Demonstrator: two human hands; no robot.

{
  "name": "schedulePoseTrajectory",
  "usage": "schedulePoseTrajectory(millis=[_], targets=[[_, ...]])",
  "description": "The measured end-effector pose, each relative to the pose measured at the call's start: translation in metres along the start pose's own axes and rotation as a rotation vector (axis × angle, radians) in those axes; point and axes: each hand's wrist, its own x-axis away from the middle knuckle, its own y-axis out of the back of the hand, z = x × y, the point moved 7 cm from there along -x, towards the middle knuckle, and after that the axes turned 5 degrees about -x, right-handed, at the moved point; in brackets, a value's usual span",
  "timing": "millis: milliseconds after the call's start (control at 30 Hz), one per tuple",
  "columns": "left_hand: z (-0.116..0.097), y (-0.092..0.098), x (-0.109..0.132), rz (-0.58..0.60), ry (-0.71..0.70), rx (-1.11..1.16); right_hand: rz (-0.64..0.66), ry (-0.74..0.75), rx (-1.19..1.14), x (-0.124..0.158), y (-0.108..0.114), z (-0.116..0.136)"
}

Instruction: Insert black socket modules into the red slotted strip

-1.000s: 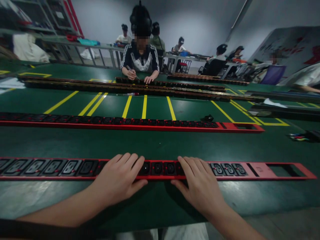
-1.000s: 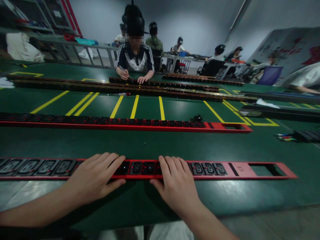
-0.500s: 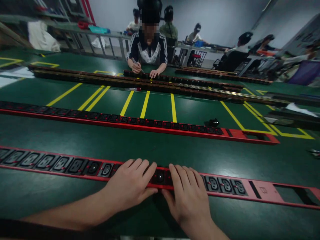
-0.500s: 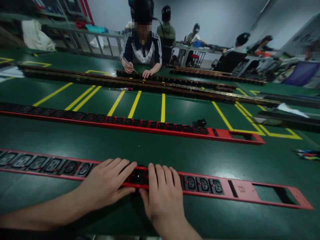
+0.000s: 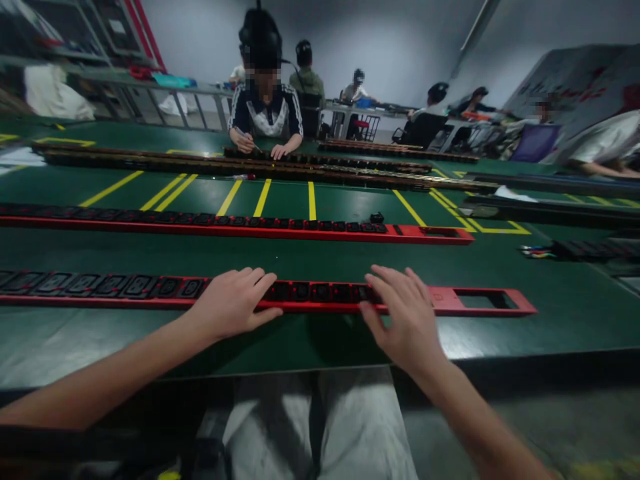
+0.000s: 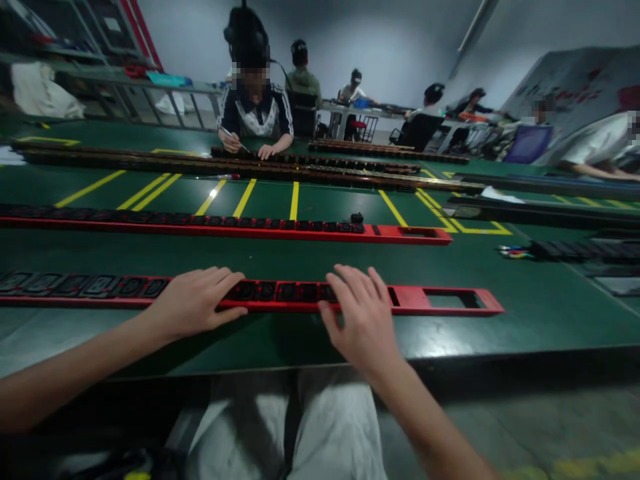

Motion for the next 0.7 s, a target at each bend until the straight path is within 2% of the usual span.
schedulePoseTrajectory(millis=[67, 133, 200, 300, 400, 467, 567, 700], targets=[[-0.011, 0.003, -0.013, 0.039, 0.016, -0.004, 0.002, -0.026, 0.042, 0.018, 0.014, -0.035], [-0.028, 0.008, -0.031, 0.075, -0.014, 0.017, 0.054, -0.029, 0.048, 0.033, 0.013, -0.058], [-0.045, 0.014, -0.052, 0.106, -0.079, 0.053, 0.107, -0.071, 0.012, 0.041, 0.006, -0.071], [-0.064, 0.018, -0.081, 0.223, -0.260, 0.107, 0.179, -0.079, -0.039, 0.043, -0.006, -0.071], [-0.062, 0.012, -0.103, 0.393, -0.295, 0.240, 0.210, -0.105, -0.067, 0.041, -0.010, -0.071], [-0.060, 0.006, -0.113, 0.453, -0.305, 0.336, 0.199, -0.156, -0.097, 0.041, -0.009, -0.077], [-0.058, -0.002, -0.120, 0.418, -0.322, 0.382, 0.178, -0.179, -0.133, 0.042, -0.009, -0.082], [-0.057, -0.009, -0.115, 0.373, -0.315, 0.396, 0.172, -0.151, -0.143, 0.042, -0.010, -0.079]])
